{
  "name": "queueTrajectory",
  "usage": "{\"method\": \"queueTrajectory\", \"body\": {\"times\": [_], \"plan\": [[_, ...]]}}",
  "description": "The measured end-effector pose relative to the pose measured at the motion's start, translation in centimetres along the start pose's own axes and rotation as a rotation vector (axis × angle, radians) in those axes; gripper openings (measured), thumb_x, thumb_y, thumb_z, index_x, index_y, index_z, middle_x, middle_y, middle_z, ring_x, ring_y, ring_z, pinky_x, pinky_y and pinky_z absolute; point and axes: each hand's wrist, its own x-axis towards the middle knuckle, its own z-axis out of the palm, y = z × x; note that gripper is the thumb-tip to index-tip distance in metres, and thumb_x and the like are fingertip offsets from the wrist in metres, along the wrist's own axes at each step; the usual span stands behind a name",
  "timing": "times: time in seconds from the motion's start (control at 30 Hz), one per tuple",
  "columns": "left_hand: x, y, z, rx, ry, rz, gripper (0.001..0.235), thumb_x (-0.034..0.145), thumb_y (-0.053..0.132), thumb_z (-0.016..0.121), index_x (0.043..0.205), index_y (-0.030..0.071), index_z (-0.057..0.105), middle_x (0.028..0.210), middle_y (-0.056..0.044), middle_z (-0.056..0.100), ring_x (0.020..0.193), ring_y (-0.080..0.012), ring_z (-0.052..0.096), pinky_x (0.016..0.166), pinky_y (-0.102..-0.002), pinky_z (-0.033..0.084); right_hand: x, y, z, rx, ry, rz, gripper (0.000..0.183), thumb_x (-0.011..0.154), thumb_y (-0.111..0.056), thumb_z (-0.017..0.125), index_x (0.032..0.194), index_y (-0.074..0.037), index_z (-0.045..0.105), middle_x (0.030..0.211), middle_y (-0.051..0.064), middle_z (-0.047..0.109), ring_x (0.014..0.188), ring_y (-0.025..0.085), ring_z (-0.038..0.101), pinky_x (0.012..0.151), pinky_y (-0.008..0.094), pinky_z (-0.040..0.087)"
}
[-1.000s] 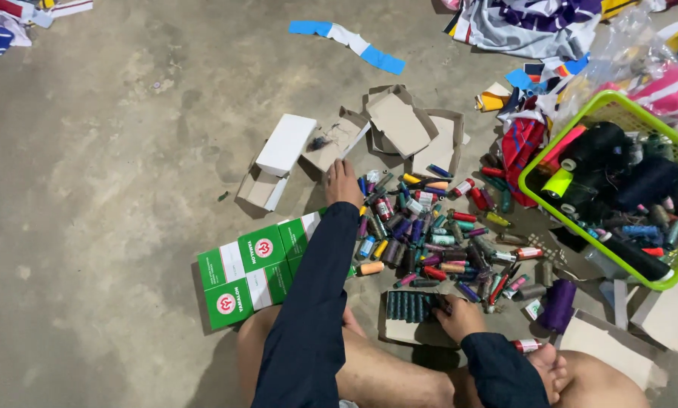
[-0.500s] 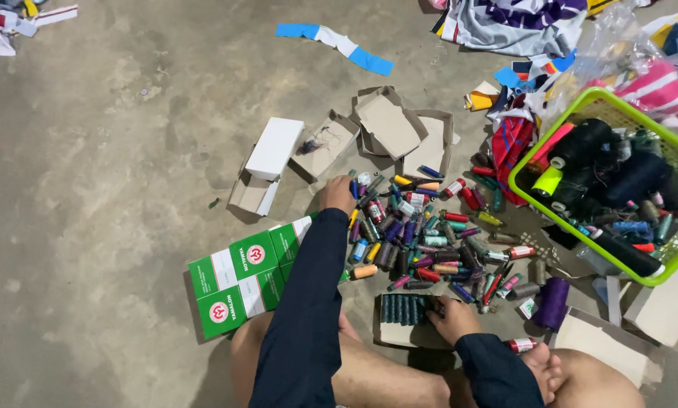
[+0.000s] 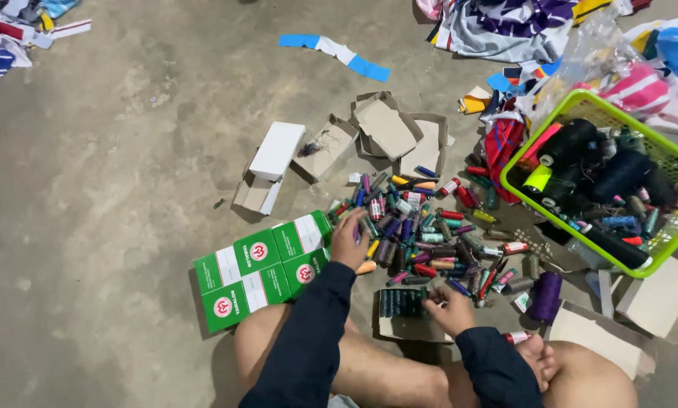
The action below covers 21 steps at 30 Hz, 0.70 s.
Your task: The person sits on the floor and sorts through a large pile of colorful thread spools. They pick up spools, examine them, and place some into a green basket while others remain scattered on the floor and in cardboard boxes.
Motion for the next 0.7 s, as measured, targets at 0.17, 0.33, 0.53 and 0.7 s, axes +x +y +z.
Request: {"method": "queueTrajectory", "body": {"times": [0.17,0.33,0.53,0.7], "plan": [[-9.7,3.4,-1.1,-0.205,-0.13,-0.079,0.035,0.086,0.015,0.076,0.12,0.023,0.073,0.113,-0.006,0.073,0.114,-0.0328,0.067,0.1,-0.043,0.054,-0.3,0.9,0.9,0.443,0.178,0.038,0.02,0.083,-0.023,0.08,0.093,-0.008,0.074,0.079,0.011,0.078,0.052,0.026,0.069,0.046,0.036,0.059],[-13.6,4.8,0.8,-0.334,-0.387,-0.426,0.037,0.096,0.024,0.069,0.132,0.032,0.066,0.132,-0.004,0.068,0.125,-0.027,0.063,0.105,-0.039,0.055,-3.9,-1.7,-1.3,0.64,0.193,-0.027,0.02,0.082,-0.013,0.081,0.099,-0.005,0.076,0.077,0.016,0.076,0.038,0.022,0.061,0.036,0.032,0.05],[-15.4,8.0,1.3,-0.573,-0.475,-0.359,0.046,0.099,0.018,0.069,0.144,0.017,0.058,0.132,-0.016,0.067,0.117,-0.0318,0.065,0.095,-0.042,0.061,-8.0,-3.9,-2.0,0.789,0.126,-0.063,0.024,0.081,-0.009,0.085,0.103,-0.001,0.078,0.078,0.017,0.073,0.039,0.023,0.06,0.038,0.033,0.052],[-16.5,6.2,1.9,-0.652,-0.46,-0.342,0.034,0.096,0.018,0.075,0.13,0.016,0.071,0.111,-0.017,0.072,0.088,-0.0221,0.073,0.078,-0.036,0.064,-10.1,-5.8,-2.1,0.805,0.079,-0.022,0.031,0.077,-0.014,0.091,0.101,0.001,0.078,0.08,0.019,0.074,0.038,0.022,0.061,0.036,0.032,0.05]]}}
